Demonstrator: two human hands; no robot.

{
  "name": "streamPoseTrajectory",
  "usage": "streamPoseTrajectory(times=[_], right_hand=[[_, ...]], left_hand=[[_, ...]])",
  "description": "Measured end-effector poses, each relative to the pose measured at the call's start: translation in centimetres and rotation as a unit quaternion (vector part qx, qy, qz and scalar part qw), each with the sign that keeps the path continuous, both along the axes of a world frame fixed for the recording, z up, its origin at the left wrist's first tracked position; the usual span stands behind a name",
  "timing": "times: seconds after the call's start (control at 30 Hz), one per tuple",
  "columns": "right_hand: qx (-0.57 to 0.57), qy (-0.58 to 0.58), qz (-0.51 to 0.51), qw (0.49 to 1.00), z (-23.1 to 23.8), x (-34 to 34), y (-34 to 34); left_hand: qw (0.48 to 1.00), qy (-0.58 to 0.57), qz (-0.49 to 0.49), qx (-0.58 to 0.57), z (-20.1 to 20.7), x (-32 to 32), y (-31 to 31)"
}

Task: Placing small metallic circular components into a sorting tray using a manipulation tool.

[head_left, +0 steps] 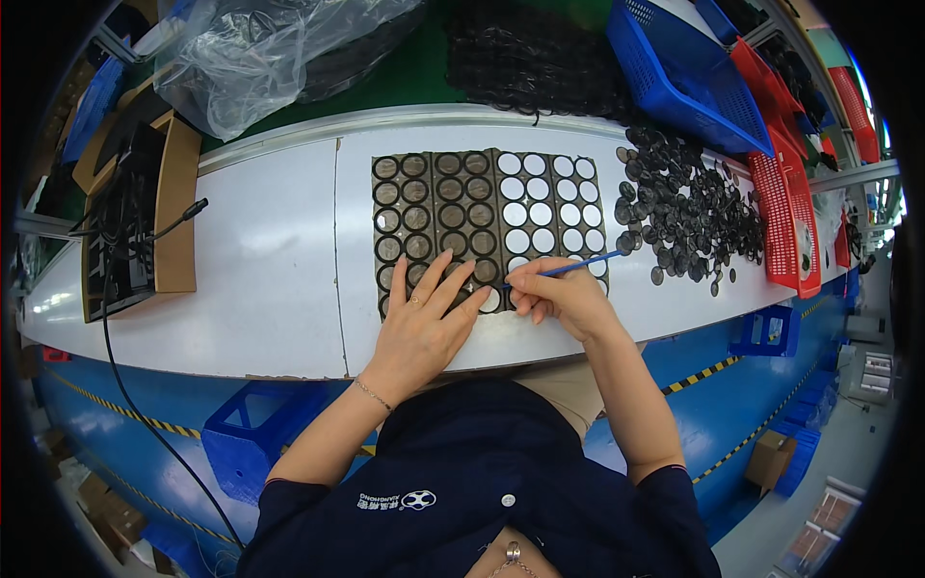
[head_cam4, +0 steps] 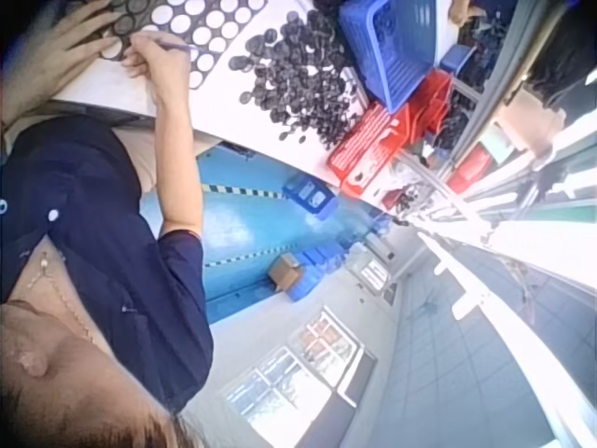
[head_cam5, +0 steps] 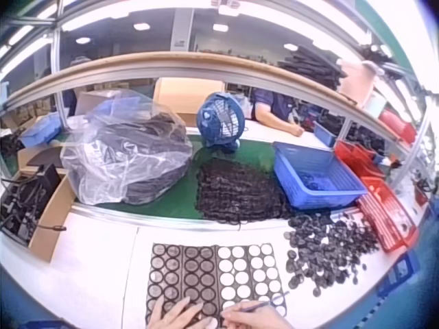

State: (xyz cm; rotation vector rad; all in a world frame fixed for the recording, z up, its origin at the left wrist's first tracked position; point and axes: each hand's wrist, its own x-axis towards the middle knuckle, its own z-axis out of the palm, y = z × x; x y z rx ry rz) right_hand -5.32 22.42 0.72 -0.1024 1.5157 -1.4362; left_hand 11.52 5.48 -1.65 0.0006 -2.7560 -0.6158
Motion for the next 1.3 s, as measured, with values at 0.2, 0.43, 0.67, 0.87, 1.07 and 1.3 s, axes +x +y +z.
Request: streamPoseTrajectory(times=[0.2,0.43,0.67,0.87,1.07,1.3], right_hand=[[0.035,-0.003,0.019,0.999,0.4,-0.5,0.0],[-0.011,-0.032,-0.013,0.999,0.9,-1.0,0.6],[-0.105,0.196,-0.334,0.916,1.0,-10.6,10.2],[0.043,0.326,-0.402,0.855,2.0,-11.6,16.1],[-0.065,0.203,-0.165,0.963,1.4,-0.3,4.6],[-0.047,0.193,-0.053,0.979,-1.3,4.9,-1.6]], left_hand=[[1.000,-0.002,0.002,0.002,0.0,0.0,0.0],[1.000,-0.001,0.001,-0.008,0.0,0.0,0.0],[1.000,0.010,-0.012,-0.006,0.2,-0.2,0.2],[0.997,0.049,-0.054,0.014,0.2,0.4,-0.1],[0.998,0.058,0.028,0.027,-0.1,1.0,-1.1],[0.999,0.037,0.028,0.014,-0.2,1.1,-1.4]])
